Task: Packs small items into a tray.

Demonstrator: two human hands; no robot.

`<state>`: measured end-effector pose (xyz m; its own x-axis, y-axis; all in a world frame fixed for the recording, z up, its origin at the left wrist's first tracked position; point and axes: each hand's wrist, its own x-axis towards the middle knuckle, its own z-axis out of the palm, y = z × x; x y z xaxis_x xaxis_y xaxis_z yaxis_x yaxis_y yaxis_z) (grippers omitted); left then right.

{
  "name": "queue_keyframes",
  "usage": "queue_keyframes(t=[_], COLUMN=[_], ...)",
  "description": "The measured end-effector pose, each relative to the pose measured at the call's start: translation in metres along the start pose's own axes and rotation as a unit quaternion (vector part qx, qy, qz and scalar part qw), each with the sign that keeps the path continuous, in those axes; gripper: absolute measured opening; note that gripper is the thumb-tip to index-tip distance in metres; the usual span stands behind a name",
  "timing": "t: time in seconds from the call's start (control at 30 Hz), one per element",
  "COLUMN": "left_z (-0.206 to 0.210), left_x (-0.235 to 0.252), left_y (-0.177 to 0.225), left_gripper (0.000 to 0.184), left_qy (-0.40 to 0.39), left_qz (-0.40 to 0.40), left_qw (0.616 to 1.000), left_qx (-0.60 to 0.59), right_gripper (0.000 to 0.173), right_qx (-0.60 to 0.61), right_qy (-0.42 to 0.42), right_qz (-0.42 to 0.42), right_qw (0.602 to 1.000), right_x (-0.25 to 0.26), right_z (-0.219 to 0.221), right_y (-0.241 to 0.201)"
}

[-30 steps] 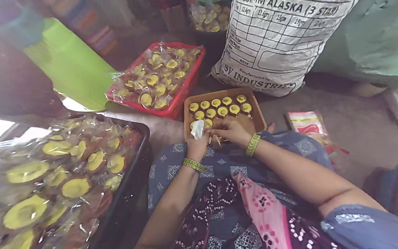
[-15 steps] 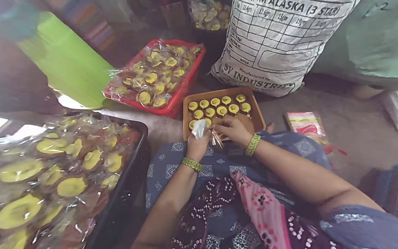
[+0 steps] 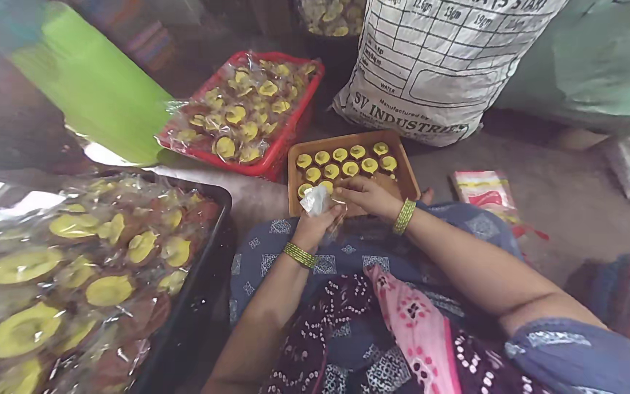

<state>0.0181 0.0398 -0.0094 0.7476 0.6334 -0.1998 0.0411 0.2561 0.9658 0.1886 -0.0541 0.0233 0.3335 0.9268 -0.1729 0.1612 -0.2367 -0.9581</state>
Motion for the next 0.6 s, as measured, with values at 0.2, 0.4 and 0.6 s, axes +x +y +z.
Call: queue_keyframes(t=[0.2, 0.4, 0.6], left_z=[0.003, -0.004, 0.001], left_x=[-0.003, 0.0, 0.002], left_y=[0.007, 0.002, 0.0], left_gripper=[0.025, 0.026, 0.041], left_qy=[0.037, 0.017, 0.093], left_qz=[-0.012, -0.003, 0.018], left_qw=[0.999, 1.0, 0.994], left_qx=[0.011, 0.014, 0.047], right_gripper=[0.023, 0.021, 0.027], right_qx=[-0.036, -0.144, -0.144], right_qy=[0.027, 0.045, -0.008], right_qz=[-0.033, -0.102, -0.111], right_qw=[0.998, 0.983, 0.983], right_x=[-0.003, 0.001, -0.001], right_z=[-0.009, -0.017, -0.008], right_y=[-0.011, -0.009, -0.009])
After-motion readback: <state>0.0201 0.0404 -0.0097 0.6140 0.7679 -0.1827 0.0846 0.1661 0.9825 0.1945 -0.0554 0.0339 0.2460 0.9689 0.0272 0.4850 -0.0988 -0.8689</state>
